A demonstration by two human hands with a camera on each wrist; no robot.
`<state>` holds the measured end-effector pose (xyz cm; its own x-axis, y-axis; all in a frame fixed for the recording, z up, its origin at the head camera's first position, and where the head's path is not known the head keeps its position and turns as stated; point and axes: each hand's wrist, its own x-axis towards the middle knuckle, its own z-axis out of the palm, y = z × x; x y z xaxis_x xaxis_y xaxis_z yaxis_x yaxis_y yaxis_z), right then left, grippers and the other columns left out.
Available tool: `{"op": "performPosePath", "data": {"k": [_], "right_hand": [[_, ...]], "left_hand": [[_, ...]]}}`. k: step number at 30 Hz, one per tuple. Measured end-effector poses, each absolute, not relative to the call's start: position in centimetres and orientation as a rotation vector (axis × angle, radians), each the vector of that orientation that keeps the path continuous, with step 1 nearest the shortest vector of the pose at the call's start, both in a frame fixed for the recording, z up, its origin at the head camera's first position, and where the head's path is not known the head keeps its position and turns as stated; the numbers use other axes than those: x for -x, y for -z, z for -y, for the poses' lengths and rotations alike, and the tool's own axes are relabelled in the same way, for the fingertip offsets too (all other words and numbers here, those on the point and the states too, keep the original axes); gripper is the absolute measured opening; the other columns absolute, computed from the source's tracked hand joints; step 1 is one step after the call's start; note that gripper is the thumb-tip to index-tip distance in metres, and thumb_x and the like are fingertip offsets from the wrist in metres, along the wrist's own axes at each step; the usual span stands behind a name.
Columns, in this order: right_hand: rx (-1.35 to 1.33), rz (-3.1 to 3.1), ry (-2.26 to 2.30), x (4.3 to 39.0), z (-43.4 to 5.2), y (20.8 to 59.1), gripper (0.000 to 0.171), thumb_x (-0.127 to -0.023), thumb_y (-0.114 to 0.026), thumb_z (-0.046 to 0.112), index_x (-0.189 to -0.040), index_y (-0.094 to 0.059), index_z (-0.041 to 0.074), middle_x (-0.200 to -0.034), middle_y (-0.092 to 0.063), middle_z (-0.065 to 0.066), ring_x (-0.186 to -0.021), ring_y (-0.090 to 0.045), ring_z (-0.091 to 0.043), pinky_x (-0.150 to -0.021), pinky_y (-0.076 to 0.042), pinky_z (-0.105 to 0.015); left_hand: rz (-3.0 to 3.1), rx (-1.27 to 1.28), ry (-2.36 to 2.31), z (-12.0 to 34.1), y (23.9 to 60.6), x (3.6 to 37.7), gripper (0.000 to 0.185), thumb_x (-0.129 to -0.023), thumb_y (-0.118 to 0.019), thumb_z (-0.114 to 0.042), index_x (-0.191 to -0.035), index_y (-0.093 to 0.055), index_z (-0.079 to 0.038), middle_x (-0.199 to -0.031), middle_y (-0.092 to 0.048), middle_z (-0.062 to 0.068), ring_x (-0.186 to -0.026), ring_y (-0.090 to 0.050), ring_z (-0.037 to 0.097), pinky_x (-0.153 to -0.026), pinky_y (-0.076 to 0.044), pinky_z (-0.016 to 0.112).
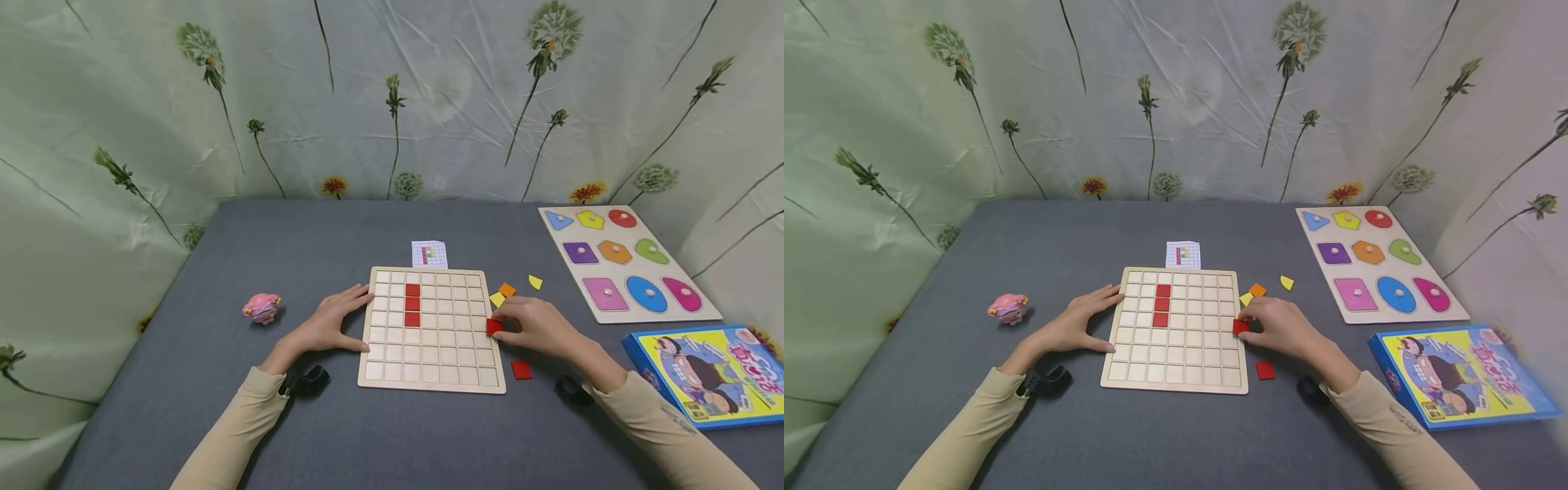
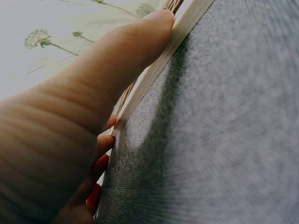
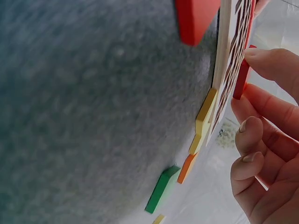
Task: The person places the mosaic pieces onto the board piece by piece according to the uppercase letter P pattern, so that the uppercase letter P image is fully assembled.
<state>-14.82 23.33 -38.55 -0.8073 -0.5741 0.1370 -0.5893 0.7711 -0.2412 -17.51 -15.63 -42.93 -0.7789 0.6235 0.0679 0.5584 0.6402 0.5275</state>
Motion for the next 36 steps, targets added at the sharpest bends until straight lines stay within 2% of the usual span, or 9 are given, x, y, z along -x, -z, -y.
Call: {"op": "performPosePath", "data": {"k": [12, 20, 29, 36], "right_hand": [[-1.015, 2.885, -0.424, 15.2, -21.6, 38.2, 0.023, -0.073, -0.076, 0.028, -0.092, -0.071, 0.016, -0.079, -0.061, 0.006, -0.061, -0.042, 0.000, -0.055, -0.036, -0.015], [-1.064, 2.884, -0.419, 15.3, -20.4, 38.0, 0.022, -0.074, -0.076, 0.026, -0.092, -0.071, 0.014, -0.084, -0.065, 0.004, -0.067, -0.048, -0.004, -0.058, -0.039, -0.017], [-1.081, 2.880, -0.413, 15.8, -19.3, 37.8, 0.022, -0.074, -0.076, 0.028, -0.091, -0.071, 0.015, -0.083, -0.064, 0.005, -0.065, -0.047, -0.003, -0.055, -0.036, -0.014], [-1.142, 2.851, -0.467, 15.9, -18.5, 38.1, 0.016, -0.075, -0.074, 0.025, -0.088, -0.070, 0.016, -0.081, -0.064, 0.007, -0.065, -0.048, -0.003, -0.057, -0.038, -0.015]], "left_hand": [[-2.732, -0.979, -0.826, 15.6, 42.9, 17.7, 0.095, -0.068, -0.078, -0.044, -0.144, -0.033, -0.011, -0.153, -0.027, 0.010, -0.143, -0.021, 0.031, -0.107, -0.020, 0.056], [-2.721, -0.963, -0.825, 15.5, 42.8, 17.5, 0.095, -0.068, -0.078, -0.045, -0.144, -0.032, -0.012, -0.153, -0.027, 0.010, -0.144, -0.020, 0.031, -0.108, -0.020, 0.057], [-2.730, -0.966, -0.825, 15.6, 42.8, 17.6, 0.095, -0.067, -0.078, -0.044, -0.144, -0.032, -0.011, -0.153, -0.027, 0.010, -0.144, -0.021, 0.031, -0.108, -0.020, 0.057], [-2.725, -0.960, -0.830, 15.5, 42.8, 17.5, 0.095, -0.068, -0.078, -0.043, -0.144, -0.033, -0.011, -0.153, -0.027, 0.010, -0.144, -0.020, 0.031, -0.108, -0.019, 0.057]]}}
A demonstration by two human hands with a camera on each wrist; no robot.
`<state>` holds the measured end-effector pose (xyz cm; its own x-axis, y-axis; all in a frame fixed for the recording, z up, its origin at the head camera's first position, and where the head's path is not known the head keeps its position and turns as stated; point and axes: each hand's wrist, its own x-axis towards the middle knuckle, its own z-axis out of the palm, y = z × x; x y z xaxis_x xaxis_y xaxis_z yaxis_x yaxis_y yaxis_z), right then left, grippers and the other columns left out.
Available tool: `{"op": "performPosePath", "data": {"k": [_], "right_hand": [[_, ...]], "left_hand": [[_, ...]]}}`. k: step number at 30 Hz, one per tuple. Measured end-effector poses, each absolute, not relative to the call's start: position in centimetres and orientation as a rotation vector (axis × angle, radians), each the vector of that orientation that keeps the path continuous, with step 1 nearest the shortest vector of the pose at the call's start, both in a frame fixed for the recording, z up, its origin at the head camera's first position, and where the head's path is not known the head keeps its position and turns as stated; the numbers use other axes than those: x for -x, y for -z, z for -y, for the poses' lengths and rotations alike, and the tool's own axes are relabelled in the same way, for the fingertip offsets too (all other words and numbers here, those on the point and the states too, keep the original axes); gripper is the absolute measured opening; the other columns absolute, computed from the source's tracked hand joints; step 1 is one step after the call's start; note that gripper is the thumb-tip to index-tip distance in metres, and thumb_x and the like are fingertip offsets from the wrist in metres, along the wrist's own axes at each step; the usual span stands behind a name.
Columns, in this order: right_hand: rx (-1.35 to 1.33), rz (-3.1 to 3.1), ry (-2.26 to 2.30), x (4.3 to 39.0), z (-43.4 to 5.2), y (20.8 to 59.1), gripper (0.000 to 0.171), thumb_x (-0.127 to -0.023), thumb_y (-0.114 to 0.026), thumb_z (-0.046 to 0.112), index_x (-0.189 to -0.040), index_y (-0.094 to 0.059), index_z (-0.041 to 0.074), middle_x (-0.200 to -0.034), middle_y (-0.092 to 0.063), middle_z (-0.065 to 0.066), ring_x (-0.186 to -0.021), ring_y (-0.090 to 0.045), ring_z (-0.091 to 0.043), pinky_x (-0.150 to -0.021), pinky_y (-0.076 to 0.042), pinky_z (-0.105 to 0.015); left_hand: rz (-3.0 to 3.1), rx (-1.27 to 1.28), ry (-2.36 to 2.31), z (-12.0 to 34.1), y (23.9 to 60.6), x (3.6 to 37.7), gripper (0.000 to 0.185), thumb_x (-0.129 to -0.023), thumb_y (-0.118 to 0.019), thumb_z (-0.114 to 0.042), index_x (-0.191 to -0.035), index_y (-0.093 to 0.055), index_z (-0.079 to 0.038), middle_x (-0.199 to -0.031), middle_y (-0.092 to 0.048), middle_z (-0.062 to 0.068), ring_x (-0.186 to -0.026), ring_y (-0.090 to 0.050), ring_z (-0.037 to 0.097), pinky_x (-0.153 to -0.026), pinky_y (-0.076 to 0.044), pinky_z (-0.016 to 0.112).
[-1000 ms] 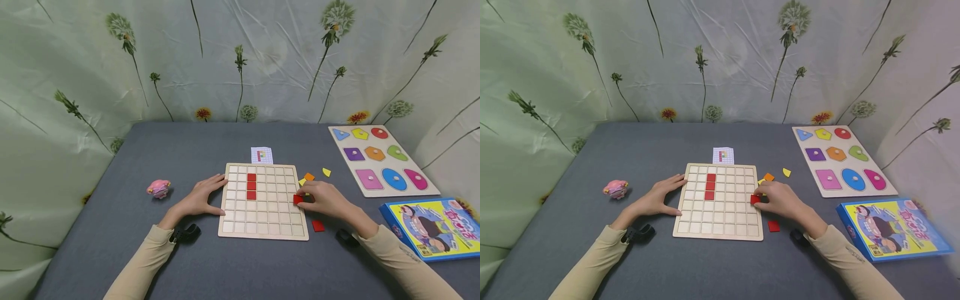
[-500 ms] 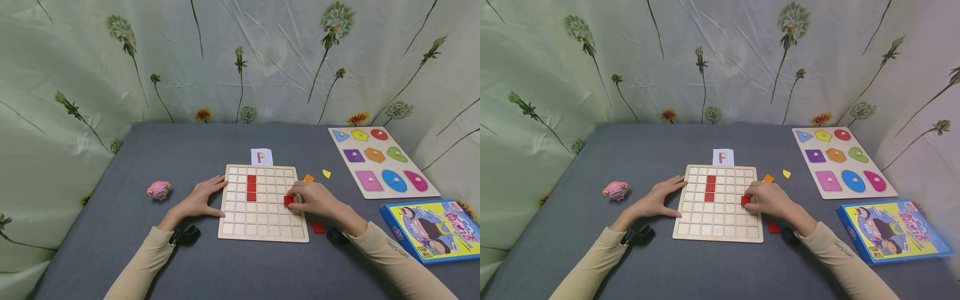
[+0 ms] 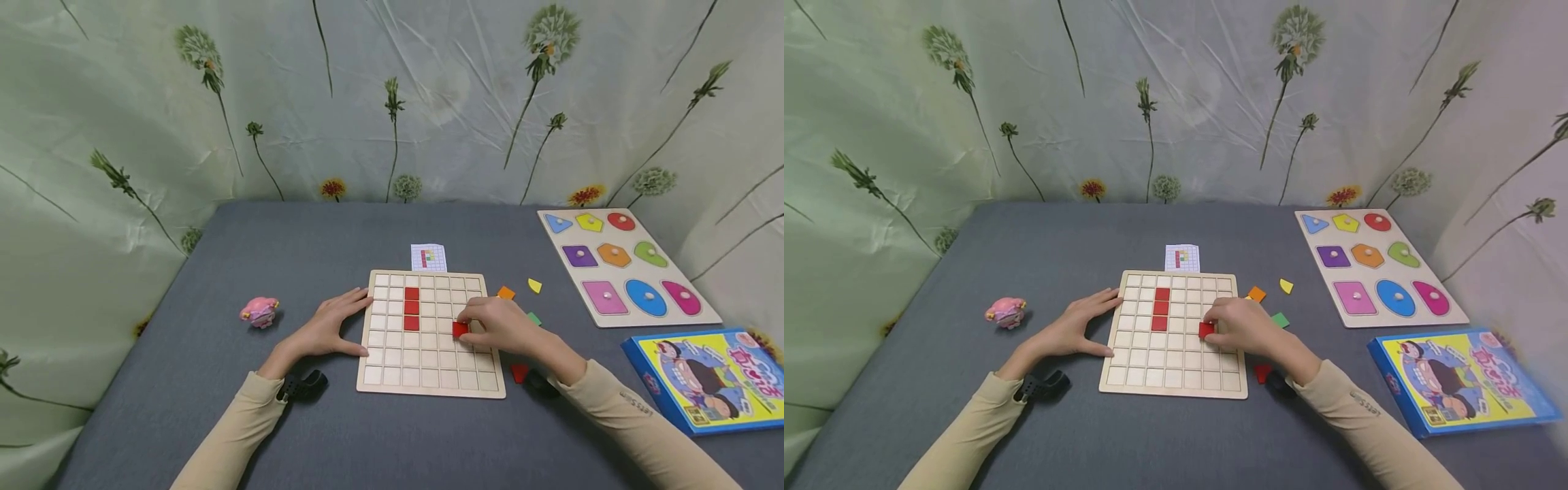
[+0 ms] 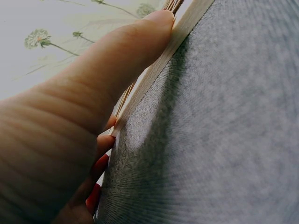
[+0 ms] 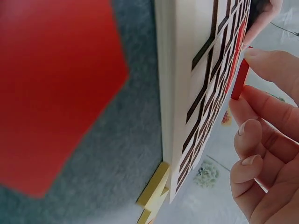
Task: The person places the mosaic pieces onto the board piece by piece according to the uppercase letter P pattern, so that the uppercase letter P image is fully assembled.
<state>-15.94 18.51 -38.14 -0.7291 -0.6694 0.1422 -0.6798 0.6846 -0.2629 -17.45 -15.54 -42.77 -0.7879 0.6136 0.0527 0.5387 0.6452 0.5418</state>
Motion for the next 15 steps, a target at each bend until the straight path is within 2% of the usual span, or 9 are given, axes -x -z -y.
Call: {"op": "performPosePath", "data": {"k": [15], "right_hand": [[-1.219, 2.819, -0.397, 16.1, -16.0, 38.1, 0.016, -0.075, -0.073, 0.029, -0.086, -0.070, 0.016, -0.078, -0.062, 0.007, -0.064, -0.045, -0.001, -0.057, -0.035, -0.014]], "left_hand": [[-2.718, -0.942, -0.839, 15.5, 42.7, 17.3, 0.096, -0.067, -0.079, -0.043, -0.144, -0.032, -0.011, -0.154, -0.026, 0.009, -0.144, -0.019, 0.030, -0.109, -0.018, 0.056]]}}
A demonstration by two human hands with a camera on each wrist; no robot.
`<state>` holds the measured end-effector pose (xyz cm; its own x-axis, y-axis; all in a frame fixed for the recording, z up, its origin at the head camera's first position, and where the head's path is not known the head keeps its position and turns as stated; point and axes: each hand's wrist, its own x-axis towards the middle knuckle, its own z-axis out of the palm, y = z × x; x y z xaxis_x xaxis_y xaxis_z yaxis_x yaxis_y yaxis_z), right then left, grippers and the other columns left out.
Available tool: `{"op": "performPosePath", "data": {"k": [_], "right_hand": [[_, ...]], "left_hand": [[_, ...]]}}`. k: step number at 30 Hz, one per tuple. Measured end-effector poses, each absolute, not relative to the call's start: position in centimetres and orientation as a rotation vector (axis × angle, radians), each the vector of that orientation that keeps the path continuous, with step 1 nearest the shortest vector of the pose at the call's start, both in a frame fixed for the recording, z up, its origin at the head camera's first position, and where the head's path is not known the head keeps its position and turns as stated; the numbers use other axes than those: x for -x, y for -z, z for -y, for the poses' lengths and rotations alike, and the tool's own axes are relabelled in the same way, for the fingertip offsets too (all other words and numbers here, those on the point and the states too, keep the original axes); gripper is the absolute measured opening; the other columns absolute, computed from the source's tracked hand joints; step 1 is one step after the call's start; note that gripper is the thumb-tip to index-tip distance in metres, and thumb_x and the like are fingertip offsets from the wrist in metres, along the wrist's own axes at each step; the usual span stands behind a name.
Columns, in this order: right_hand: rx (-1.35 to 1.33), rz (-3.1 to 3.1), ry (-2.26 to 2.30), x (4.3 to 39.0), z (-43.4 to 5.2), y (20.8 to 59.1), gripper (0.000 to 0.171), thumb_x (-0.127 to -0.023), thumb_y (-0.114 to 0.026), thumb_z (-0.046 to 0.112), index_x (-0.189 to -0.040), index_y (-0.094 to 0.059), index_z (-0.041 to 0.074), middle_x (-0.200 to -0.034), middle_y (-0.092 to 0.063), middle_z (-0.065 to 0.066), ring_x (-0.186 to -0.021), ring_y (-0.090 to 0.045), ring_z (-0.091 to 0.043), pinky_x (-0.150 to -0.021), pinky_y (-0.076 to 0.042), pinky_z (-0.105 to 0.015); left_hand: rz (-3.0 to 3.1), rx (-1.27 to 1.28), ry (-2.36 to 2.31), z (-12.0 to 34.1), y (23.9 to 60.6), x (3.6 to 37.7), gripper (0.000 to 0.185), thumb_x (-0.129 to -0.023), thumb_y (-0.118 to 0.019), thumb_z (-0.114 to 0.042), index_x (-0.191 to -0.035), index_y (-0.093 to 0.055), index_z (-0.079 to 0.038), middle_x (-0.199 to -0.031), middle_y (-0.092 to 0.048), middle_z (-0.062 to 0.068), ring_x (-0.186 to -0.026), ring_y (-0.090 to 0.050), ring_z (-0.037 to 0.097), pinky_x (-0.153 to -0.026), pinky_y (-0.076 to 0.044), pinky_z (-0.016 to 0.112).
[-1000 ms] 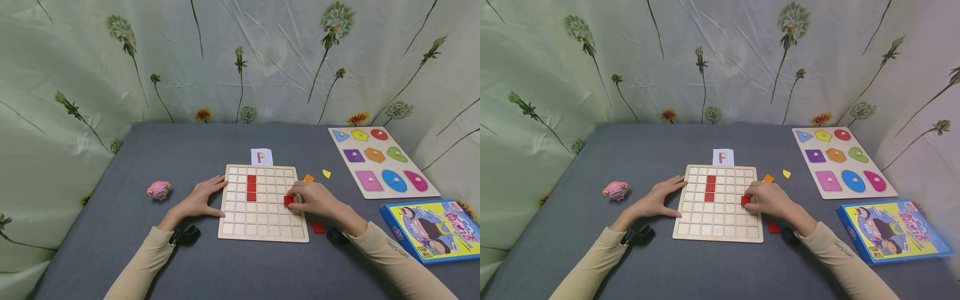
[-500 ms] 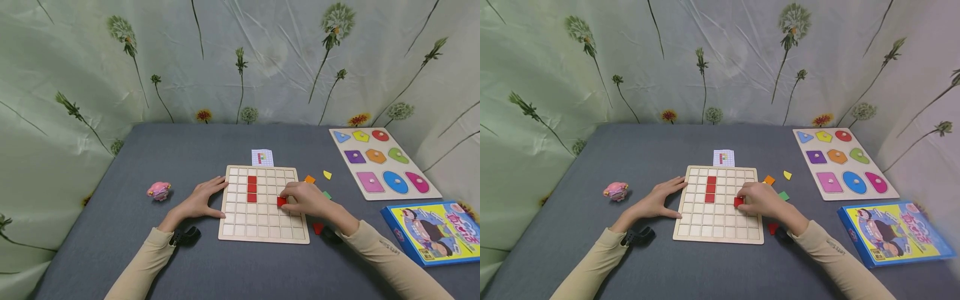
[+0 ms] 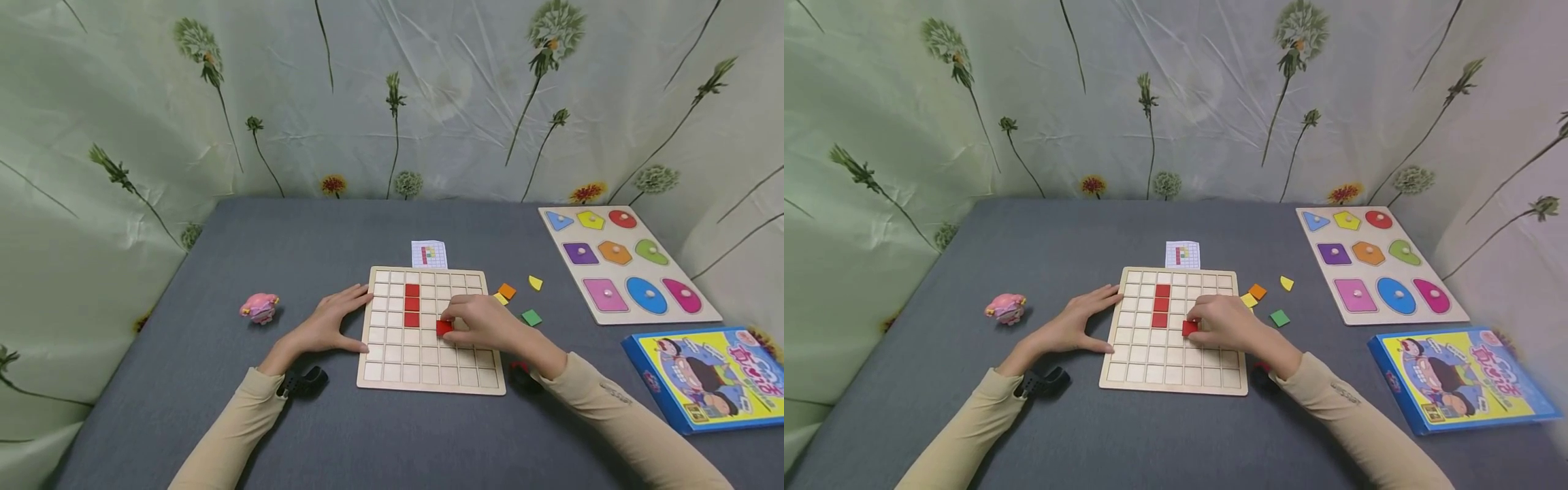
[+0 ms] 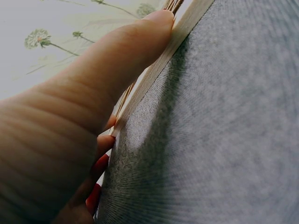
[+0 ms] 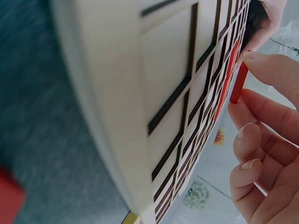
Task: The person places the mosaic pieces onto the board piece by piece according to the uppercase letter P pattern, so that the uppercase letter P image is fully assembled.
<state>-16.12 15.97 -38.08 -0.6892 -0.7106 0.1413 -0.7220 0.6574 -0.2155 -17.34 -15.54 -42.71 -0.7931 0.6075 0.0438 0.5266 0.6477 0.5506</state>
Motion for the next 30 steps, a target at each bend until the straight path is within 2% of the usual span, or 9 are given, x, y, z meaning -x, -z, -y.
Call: {"op": "performPosePath", "data": {"k": [14, 30], "right_hand": [[-1.306, 2.750, -0.368, 15.9, -13.8, 38.3, 0.016, -0.075, -0.072, 0.030, -0.084, -0.070, 0.017, -0.077, -0.062, 0.007, -0.064, -0.048, -0.001, -0.057, -0.040, -0.016], [-1.347, 2.772, -0.322, 16.1, -12.1, 38.6, 0.015, -0.075, -0.072, 0.030, -0.083, -0.071, 0.018, -0.075, -0.063, 0.007, -0.063, -0.047, -0.002, -0.056, -0.037, -0.016]], "left_hand": [[-2.718, -0.961, -0.849, 15.5, 42.8, 17.5, 0.097, -0.066, -0.079, -0.044, -0.144, -0.033, -0.011, -0.153, -0.027, 0.009, -0.144, -0.020, 0.030, -0.109, -0.019, 0.055], [-2.710, -0.952, -0.839, 15.5, 42.7, 17.6, 0.096, -0.066, -0.079, -0.044, -0.144, -0.033, -0.010, -0.153, -0.027, 0.009, -0.144, -0.019, 0.030, -0.109, -0.018, 0.055]]}}
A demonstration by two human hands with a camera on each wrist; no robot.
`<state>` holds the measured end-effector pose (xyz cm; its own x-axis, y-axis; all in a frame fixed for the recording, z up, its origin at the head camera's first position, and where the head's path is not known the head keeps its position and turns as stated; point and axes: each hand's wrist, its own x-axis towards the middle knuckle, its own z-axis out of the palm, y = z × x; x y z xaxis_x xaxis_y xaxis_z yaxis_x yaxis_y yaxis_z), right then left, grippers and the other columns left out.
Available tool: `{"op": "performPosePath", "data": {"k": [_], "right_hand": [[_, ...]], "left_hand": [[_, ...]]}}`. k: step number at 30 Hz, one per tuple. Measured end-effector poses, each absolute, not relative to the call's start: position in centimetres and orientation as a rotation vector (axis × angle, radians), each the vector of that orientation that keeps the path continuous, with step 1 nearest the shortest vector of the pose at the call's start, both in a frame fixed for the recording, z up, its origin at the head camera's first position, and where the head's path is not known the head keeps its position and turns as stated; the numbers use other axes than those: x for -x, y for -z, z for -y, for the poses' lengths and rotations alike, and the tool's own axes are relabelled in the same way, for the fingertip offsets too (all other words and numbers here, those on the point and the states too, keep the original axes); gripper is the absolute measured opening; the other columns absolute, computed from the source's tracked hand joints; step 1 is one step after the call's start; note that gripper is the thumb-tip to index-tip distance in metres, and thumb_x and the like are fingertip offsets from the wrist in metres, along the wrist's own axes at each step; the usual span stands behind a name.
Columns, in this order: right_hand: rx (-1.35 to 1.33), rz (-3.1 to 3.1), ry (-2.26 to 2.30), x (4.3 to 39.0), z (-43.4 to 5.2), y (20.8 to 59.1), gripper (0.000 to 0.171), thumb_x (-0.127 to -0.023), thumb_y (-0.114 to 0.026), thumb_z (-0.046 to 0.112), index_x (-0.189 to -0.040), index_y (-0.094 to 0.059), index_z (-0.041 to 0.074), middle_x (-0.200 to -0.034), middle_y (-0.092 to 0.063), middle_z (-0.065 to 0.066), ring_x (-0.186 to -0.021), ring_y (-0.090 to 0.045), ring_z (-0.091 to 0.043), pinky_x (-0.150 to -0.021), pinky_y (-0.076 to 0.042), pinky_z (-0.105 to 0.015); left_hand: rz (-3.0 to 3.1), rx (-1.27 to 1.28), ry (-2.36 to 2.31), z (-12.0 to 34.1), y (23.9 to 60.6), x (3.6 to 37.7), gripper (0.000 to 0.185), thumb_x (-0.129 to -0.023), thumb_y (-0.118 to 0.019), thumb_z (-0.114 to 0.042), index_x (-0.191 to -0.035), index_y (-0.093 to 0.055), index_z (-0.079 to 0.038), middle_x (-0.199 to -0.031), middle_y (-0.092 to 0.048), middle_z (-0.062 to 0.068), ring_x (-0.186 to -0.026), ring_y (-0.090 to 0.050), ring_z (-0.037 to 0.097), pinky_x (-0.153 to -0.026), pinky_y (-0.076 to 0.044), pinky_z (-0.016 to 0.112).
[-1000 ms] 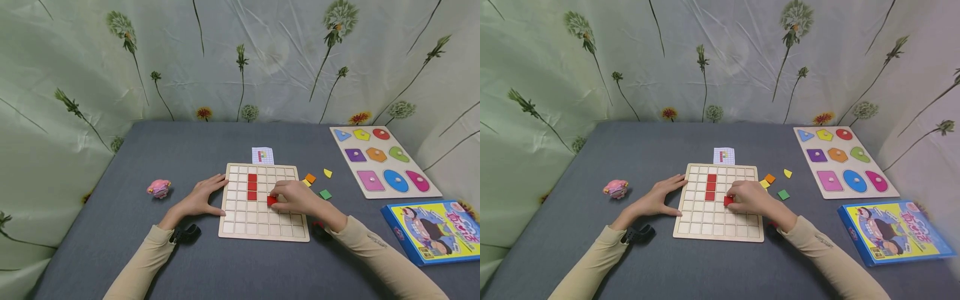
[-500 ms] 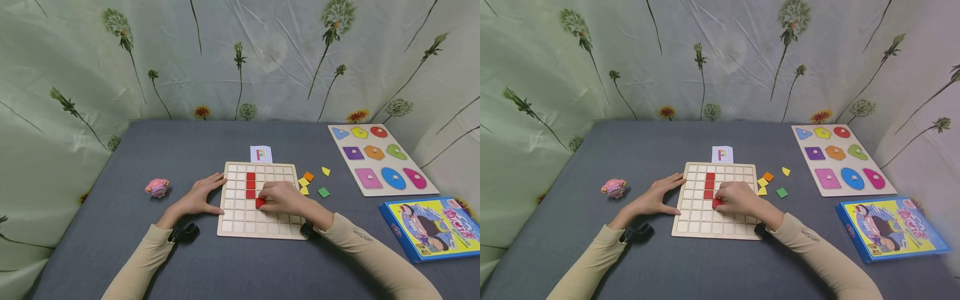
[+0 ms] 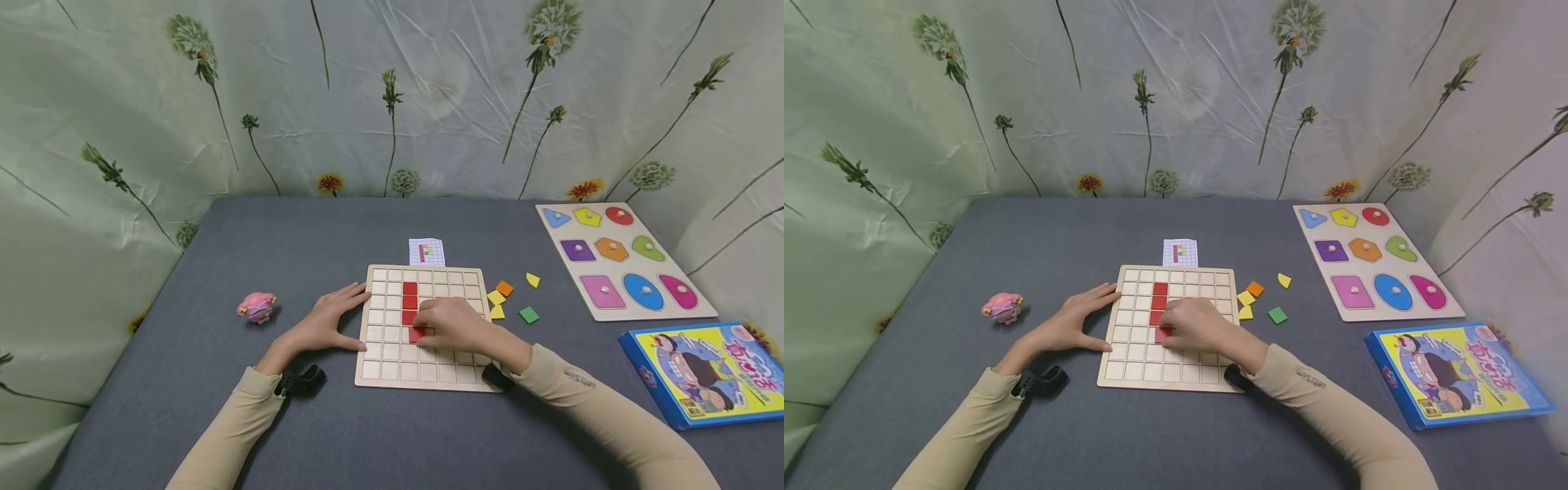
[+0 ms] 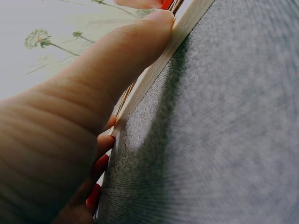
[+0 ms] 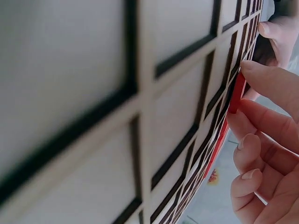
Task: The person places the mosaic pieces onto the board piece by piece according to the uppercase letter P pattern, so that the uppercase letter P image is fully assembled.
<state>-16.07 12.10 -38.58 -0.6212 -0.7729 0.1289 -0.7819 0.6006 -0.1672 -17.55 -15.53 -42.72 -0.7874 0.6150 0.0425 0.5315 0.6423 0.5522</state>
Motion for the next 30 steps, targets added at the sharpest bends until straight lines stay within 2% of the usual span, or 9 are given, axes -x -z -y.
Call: {"op": "performPosePath", "data": {"k": [7, 24, 30], "right_hand": [[-1.363, 2.749, -0.330, 16.2, -11.6, 38.7, 0.017, -0.075, -0.073, 0.031, -0.084, -0.071, 0.016, -0.078, -0.065, 0.007, -0.067, -0.054, -0.003, -0.058, -0.042, -0.018], [-1.315, 2.792, -0.388, 16.1, -11.0, 38.6, 0.013, -0.073, -0.076, 0.027, -0.080, -0.072, 0.015, -0.073, -0.066, 0.007, -0.063, -0.052, -0.002, -0.059, -0.042, -0.017], [-1.269, 2.813, -0.414, 15.8, -12.0, 38.6, 0.010, -0.073, -0.072, 0.019, -0.083, -0.074, 0.016, -0.075, -0.068, 0.007, -0.064, -0.052, -0.001, -0.062, -0.043, -0.018]], "left_hand": [[-2.716, -0.954, -0.834, 15.5, 42.8, 17.5, 0.096, -0.067, -0.079, -0.044, -0.144, -0.032, -0.011, -0.154, -0.027, 0.009, -0.144, -0.019, 0.029, -0.109, -0.018, 0.055], [-2.724, -0.976, -0.847, 15.4, 42.7, 17.5, 0.096, -0.066, -0.079, -0.044, -0.143, -0.034, -0.010, -0.153, -0.029, 0.010, -0.143, -0.021, 0.031, -0.108, -0.019, 0.056], [-2.731, -1.003, -0.846, 15.4, 42.6, 17.5, 0.095, -0.066, -0.079, -0.045, -0.142, -0.036, -0.009, -0.152, -0.030, 0.013, -0.142, -0.023, 0.034, -0.106, -0.021, 0.057]]}}
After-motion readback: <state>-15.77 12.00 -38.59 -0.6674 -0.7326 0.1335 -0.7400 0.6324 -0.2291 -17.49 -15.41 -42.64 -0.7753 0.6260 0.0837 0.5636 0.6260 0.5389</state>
